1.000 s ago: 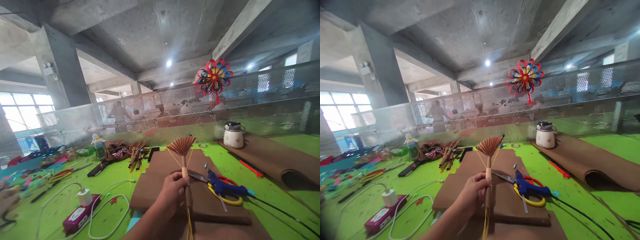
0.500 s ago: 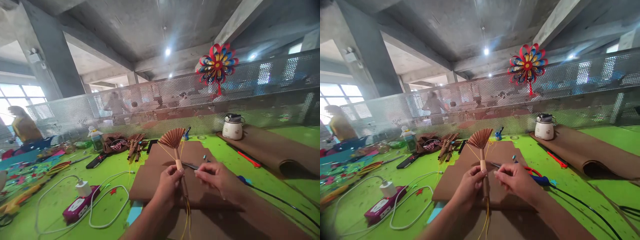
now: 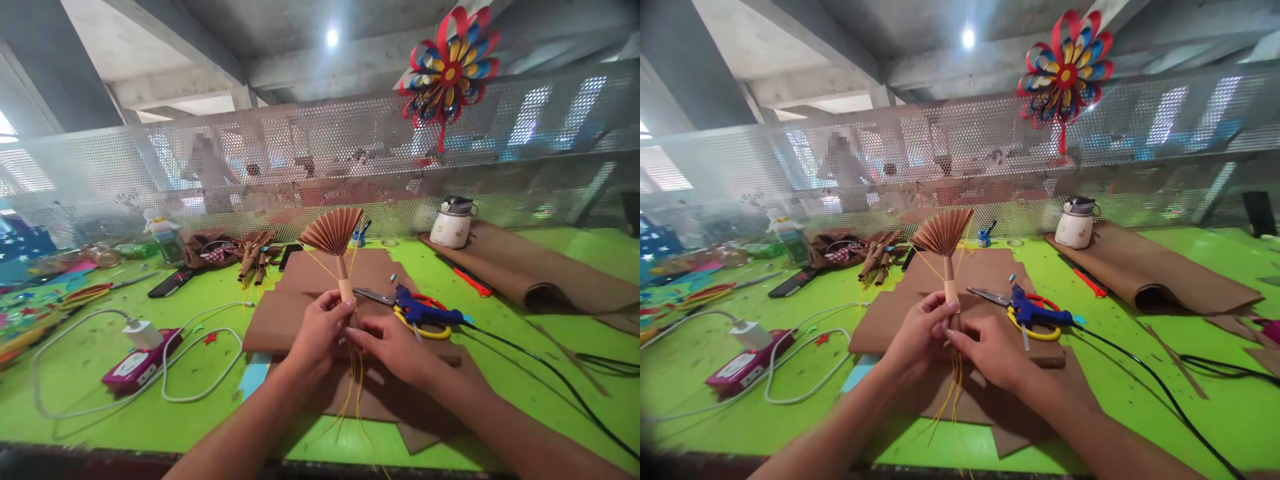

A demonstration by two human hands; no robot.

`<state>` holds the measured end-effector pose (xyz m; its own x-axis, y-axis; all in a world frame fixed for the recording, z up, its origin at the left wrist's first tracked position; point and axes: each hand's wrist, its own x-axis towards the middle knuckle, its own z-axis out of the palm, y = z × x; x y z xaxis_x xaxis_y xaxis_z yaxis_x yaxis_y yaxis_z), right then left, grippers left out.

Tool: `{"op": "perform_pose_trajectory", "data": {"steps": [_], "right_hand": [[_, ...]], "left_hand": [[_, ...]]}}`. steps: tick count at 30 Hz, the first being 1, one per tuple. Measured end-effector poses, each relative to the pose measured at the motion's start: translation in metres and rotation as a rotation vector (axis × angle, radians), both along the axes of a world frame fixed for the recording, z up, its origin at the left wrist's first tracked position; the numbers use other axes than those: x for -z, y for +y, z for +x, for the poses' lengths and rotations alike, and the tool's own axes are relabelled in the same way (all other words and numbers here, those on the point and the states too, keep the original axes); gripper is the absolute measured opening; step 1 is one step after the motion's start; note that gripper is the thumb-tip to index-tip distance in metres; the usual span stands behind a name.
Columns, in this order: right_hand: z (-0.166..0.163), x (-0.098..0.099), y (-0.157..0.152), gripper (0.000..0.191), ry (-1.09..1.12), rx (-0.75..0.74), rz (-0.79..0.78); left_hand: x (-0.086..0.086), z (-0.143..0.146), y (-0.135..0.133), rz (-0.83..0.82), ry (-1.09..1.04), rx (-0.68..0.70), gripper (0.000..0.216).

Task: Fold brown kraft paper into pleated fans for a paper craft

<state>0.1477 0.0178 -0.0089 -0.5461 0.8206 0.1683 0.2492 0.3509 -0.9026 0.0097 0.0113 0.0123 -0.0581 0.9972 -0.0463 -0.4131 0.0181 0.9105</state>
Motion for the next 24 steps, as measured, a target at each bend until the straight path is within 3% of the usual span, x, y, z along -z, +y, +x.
{"op": "perform_pose_trajectory", "data": {"steps": [12,20,24], "right_hand": [[-0.002,-0.017,-0.012,0.037,0.102,-0.034,-0.041],[0.0,-0.009,-0.007,0.035,0.127,-0.122,-0.066],[0.001,-0.011,-0.006,0.034,0.062,-0.082,0.013]], "left_hand": [[-0.01,-0.005,-0.01,-0.028,0.032,0.128,0.026],[-0.014,-0.009,-0.006,-0.082,0.043,0.187,0.028],[-0.012,-0.008,-0.004,-0.048,0.031,0.199,0.027]]}}
